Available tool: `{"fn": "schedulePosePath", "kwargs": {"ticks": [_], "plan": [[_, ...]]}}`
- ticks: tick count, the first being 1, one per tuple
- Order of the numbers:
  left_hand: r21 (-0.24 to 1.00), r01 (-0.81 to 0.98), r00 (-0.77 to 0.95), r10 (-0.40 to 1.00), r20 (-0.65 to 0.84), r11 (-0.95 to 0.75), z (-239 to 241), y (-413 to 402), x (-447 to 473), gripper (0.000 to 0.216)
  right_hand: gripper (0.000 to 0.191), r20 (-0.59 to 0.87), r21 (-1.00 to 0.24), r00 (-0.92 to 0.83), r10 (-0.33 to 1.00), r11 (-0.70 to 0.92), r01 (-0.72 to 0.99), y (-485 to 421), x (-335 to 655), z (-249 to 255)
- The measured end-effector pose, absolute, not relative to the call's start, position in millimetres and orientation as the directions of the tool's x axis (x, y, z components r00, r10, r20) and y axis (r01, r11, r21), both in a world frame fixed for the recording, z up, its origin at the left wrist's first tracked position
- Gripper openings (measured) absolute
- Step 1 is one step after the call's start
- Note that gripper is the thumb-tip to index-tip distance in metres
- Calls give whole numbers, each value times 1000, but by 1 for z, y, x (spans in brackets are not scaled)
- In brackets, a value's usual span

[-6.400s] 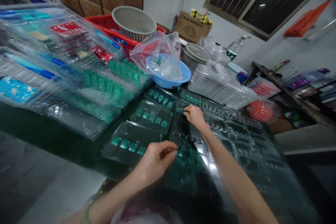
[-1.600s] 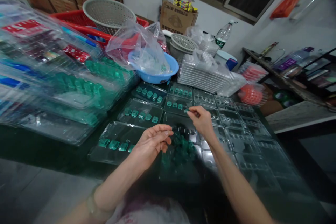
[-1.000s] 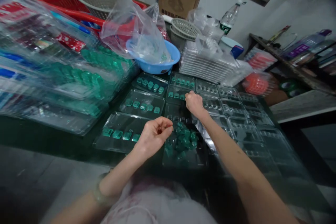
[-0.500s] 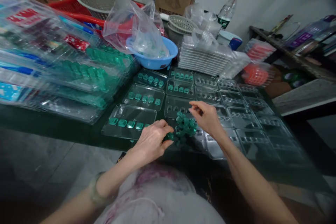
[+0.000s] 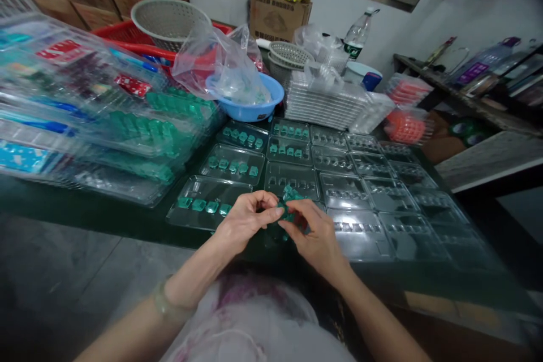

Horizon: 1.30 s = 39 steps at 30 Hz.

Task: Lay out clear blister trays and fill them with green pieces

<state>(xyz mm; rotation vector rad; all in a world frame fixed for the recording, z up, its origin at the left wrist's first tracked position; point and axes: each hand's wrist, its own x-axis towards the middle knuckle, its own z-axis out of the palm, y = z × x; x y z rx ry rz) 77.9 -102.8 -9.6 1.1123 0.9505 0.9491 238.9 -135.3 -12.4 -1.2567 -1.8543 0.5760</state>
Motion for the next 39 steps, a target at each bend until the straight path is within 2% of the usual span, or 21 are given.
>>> {"fn": "schedulePosePath", "kwargs": {"ticks": [3,5,9,12,14,16,19,21,23,28,32,39], "plan": [[930,-250,367,915,-167,269,-9,-103,81,17,12,383,-771,-136,914,398,498,-132,236,-13],[900,-297,398,898,-186,318,-9,-103,82,16,13,339,-829,-77,938,337,446,-130,237,-15],[874,-350,380,904,-195,336,-9,-103,83,14,16,116,-966,12,993,111,232,-130,243,-17],[854,-402,332,922,-201,331,-13,-101,81,12,18,12,-995,47,999,7,98,-126,250,-15],[836,-427,306,925,-225,345,-17,-98,80,11,21,28,-993,91,995,18,114,-116,259,-15],[810,-449,311,915,-255,378,-20,-96,78,12,25,103,-976,151,983,70,208,-95,274,-16],[756,-493,351,894,-278,429,-22,-94,76,14,30,286,-862,190,939,166,479,-45,301,-24],[743,-511,357,893,-274,432,-21,-93,76,19,31,383,-683,128,915,188,706,-8,316,-31],[758,-503,352,900,-258,415,-21,-93,74,20,28,400,-586,75,914,192,787,24,325,-39],[795,-474,344,910,-230,380,-26,-90,69,16,18,348,-456,-21,937,189,870,65,327,-55],[801,-439,324,903,-282,407,-30,-87,65,20,19,290,-363,-81,954,188,912,74,327,-58],[758,-490,318,898,-304,430,-28,-84,68,17,16,182,-189,-184,966,218,958,74,319,-48]]}}
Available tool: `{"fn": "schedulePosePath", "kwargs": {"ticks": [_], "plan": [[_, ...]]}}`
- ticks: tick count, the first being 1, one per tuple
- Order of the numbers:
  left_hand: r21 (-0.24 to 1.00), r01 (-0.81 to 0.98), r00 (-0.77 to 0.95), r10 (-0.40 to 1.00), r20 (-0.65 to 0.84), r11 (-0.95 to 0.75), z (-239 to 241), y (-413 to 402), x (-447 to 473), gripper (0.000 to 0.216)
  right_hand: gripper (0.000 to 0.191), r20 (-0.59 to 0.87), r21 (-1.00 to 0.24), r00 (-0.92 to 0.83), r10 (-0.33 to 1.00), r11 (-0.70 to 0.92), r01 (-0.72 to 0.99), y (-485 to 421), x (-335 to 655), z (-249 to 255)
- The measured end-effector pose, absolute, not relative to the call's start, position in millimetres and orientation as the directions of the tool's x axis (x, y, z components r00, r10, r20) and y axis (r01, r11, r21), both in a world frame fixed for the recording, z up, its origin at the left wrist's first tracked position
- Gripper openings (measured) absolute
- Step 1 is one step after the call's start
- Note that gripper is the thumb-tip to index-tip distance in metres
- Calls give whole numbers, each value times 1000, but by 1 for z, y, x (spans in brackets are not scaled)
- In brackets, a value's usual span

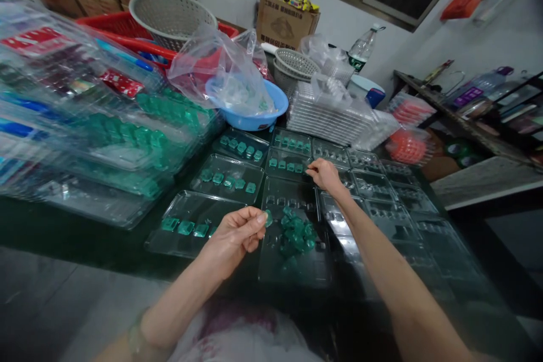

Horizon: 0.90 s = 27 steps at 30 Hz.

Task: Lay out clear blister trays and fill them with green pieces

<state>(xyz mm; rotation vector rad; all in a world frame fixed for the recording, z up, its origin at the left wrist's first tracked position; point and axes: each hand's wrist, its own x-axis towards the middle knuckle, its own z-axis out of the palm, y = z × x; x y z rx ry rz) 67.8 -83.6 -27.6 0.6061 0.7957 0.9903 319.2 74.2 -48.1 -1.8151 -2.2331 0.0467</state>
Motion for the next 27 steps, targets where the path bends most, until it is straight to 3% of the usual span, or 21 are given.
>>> {"fn": "schedulePosePath", "kwargs": {"ticks": [6,10,19,27], "plan": [[638,-591,352,869,-348,494,-26,-81,72,15,20,163,-125,-228,960,249,960,68,315,-48],[557,-648,379,854,-356,520,-26,-83,72,12,34,195,-139,-239,951,268,953,68,326,-55],[555,-643,380,849,-367,527,-26,-92,72,9,22,233,-129,-305,923,340,931,70,323,-51],[533,-666,381,853,-357,521,-28,-87,72,8,22,181,-116,-397,900,421,900,85,326,-55]]}}
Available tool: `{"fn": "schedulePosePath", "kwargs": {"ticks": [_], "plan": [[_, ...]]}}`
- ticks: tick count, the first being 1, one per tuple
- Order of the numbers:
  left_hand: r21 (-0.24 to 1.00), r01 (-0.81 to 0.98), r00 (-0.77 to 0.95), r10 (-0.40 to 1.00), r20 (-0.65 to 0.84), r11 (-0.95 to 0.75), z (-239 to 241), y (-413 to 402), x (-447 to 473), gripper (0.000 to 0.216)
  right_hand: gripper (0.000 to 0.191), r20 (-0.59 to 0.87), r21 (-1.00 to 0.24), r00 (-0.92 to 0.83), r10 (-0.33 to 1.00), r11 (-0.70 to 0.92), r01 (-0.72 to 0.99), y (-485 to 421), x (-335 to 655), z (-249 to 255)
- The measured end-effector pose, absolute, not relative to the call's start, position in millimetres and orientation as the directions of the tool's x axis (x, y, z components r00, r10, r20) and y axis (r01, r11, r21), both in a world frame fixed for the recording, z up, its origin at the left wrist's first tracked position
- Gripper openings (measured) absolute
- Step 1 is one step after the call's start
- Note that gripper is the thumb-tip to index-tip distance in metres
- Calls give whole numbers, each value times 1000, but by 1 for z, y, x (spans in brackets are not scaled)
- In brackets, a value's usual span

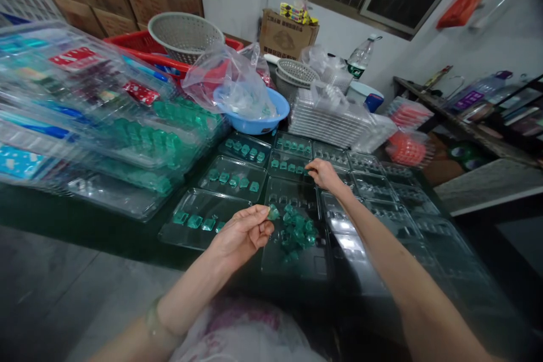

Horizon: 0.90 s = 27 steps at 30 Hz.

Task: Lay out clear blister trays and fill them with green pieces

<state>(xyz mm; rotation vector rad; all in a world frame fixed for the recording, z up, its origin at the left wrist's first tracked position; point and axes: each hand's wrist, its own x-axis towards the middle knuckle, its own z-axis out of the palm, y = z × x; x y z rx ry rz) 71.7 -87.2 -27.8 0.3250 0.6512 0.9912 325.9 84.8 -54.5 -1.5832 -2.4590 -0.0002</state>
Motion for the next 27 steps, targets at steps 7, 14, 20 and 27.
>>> {"fn": "schedulePosePath", "kwargs": {"ticks": [7,14,20,27], "plan": [[486,-687,416,841,-346,540,-29,-81,78,8,21,140,-84,-377,916,390,917,74,314,-44],[429,-712,378,818,-433,556,-31,-83,77,10,38,380,-305,-333,863,457,836,-11,275,0],[459,-733,376,861,-343,503,-30,-92,84,9,25,407,-612,-413,815,579,539,-83,239,5],[683,-582,344,895,-285,441,-18,-107,86,17,16,386,-709,-343,856,513,484,-94,240,-6]]}}
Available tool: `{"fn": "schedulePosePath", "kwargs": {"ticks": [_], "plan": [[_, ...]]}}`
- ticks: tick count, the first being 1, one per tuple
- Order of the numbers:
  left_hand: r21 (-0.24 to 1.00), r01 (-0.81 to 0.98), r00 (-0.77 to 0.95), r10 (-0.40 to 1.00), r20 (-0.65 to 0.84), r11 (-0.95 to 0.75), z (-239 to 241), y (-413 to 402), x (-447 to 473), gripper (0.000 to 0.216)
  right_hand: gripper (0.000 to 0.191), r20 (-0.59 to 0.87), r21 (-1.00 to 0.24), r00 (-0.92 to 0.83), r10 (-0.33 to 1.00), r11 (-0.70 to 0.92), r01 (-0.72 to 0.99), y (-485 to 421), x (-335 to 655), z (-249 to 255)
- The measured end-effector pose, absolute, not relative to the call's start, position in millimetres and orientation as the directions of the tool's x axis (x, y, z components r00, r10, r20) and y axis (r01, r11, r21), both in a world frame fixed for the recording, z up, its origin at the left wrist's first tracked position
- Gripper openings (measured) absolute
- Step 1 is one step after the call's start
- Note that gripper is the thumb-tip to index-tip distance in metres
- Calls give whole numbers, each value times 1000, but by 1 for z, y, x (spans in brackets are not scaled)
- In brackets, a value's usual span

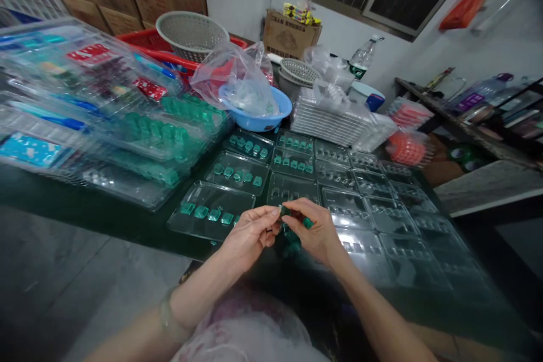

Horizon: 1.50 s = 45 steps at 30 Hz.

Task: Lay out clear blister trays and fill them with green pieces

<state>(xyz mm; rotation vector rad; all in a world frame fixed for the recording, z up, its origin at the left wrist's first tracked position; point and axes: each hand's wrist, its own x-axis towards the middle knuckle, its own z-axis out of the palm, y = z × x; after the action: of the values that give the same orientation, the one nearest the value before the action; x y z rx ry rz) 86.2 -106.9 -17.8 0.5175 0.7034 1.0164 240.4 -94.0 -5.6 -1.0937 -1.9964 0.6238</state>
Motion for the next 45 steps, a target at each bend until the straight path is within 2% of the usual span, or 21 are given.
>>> {"fn": "schedulePosePath", "kwargs": {"ticks": [3,5,9,15,22,26,29,32,35,38,40,45], "plan": [[720,-553,286,907,-308,419,-19,-110,83,18,14,384,-712,-314,868,495,498,-84,245,-9],[788,-499,196,933,-303,361,-21,-111,80,19,14,394,-685,-275,877,479,549,-69,247,-12],[917,-317,61,970,-235,242,-23,-115,72,19,16,338,-525,-312,888,454,720,-34,243,-21],[964,-204,47,985,-164,170,-22,-119,66,12,20,94,-229,-466,880,475,850,-11,231,-29],[998,-33,90,994,-55,58,-24,-108,72,11,12,-2,-176,-515,857,507,844,-9,220,-26],[999,43,206,978,13,-23,-26,-107,80,14,19,12,-220,-499,866,490,844,-13,225,-23],[986,133,297,953,61,-104,-28,-110,84,19,39,203,-406,-429,880,474,781,-26,246,-15],[930,275,351,926,138,-242,-31,-113,87,24,28,342,-542,-274,899,427,724,-54,274,-6],[793,478,392,900,192,-377,-35,-113,93,23,13,318,-592,-207,925,364,719,-92,295,-6],[660,605,413,884,217,-445,-37,-112,100,14,11,243,-632,-211,947,319,706,-126,303,-16],[642,608,420,876,238,-467,-38,-111,103,10,12,208,-652,-211,955,296,698,-140,304,-24],[642,587,433,861,265,-493,-37,-113,103,16,14,207,-700,-182,961,276,658,-150,296,-38]]}}
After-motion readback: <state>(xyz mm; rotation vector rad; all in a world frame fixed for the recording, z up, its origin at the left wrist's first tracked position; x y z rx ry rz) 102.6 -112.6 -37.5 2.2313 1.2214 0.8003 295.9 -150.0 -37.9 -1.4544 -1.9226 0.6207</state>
